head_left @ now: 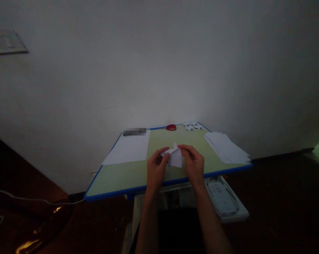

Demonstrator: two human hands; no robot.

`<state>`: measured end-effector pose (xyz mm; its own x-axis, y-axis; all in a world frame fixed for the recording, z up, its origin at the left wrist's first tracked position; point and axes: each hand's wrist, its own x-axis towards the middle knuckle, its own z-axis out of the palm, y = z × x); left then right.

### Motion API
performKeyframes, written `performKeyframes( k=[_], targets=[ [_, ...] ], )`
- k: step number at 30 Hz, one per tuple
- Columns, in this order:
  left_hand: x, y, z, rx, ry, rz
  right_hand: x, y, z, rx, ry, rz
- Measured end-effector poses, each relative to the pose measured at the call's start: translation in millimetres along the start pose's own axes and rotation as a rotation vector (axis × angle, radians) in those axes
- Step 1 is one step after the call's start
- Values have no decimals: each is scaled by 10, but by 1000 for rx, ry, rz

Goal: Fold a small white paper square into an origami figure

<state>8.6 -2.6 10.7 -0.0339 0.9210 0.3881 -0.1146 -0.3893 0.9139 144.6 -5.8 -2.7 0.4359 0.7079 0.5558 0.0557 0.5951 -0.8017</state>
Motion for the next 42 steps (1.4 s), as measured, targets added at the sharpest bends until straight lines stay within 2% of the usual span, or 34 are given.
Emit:
performKeyframes(
  k=[6, 18, 24, 30, 42],
  targets=[
    [-1, 46, 21, -12, -5, -10, 3, -21, 13, -7, -28, -6],
    [-7, -12, -26, -91, -59, -38, -1, -53, 14, 63, -30, 40],
    [-15, 14, -28, -98, -83, -27, -21, -35, 42, 108, -33, 109],
    [-7, -3, -36, -84, -76, -24, -5, -9, 41, 178, -11, 130],
    [-8, -6, -14, -49, -48, -30, -14, 12, 36, 162, 5, 143]
  ],
)
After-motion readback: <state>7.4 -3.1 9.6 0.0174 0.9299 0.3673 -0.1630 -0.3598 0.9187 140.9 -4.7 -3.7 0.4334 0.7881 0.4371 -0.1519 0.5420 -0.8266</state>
